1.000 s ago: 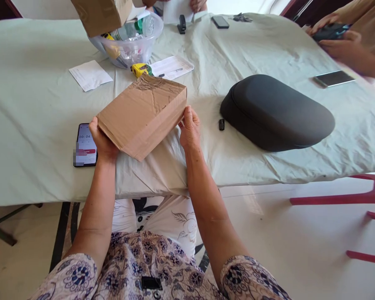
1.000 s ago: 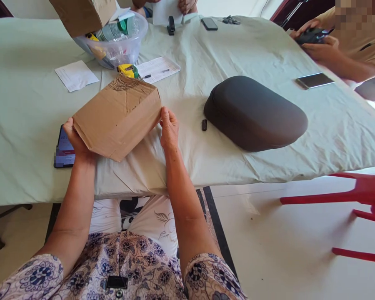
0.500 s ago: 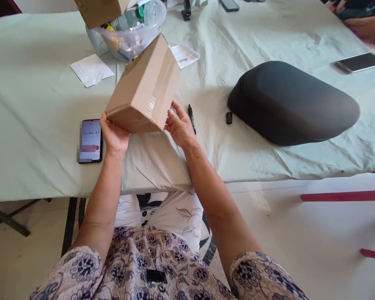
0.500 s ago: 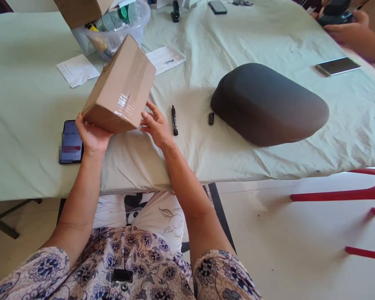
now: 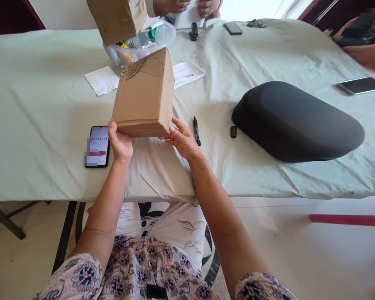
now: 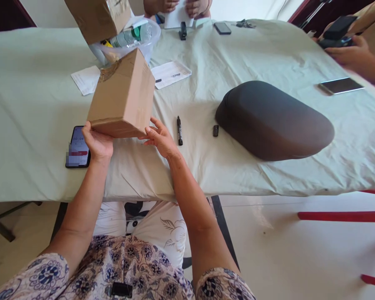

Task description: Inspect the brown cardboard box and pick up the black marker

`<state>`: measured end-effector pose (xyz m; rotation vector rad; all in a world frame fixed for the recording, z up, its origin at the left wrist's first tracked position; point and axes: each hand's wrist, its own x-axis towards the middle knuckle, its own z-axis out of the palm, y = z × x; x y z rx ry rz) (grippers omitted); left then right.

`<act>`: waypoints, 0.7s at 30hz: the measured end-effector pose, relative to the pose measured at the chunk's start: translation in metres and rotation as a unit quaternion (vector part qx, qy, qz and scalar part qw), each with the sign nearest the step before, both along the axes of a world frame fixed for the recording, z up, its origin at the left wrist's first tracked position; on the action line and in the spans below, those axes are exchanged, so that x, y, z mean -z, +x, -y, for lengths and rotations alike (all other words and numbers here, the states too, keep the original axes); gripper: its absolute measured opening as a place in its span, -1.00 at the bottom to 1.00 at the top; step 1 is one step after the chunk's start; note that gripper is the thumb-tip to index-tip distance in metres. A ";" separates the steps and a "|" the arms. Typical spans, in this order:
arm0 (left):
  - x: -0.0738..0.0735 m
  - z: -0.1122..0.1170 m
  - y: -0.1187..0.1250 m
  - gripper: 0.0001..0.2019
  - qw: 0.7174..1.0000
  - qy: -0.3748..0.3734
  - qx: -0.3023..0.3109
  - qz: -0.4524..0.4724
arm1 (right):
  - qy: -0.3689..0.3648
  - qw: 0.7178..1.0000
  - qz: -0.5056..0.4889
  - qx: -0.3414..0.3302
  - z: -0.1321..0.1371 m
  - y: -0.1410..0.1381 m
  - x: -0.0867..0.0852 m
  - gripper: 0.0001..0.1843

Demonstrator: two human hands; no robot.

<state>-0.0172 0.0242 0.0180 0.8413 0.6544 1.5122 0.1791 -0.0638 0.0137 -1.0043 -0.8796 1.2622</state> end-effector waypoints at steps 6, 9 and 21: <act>0.010 0.000 0.001 -0.46 0.994 0.090 -0.039 -0.055 | -0.019 0.998 0.046 0.043 0.000 0.001 0.003 0.12; 0.017 -0.003 0.001 -0.41 0.980 0.150 -0.074 -0.105 | -0.006 0.998 0.061 0.016 0.002 0.001 0.002 0.18; 0.023 -0.003 0.003 -0.30 0.944 0.276 -0.026 -0.178 | 0.106 0.992 0.060 0.023 -0.001 0.007 -0.004 -0.27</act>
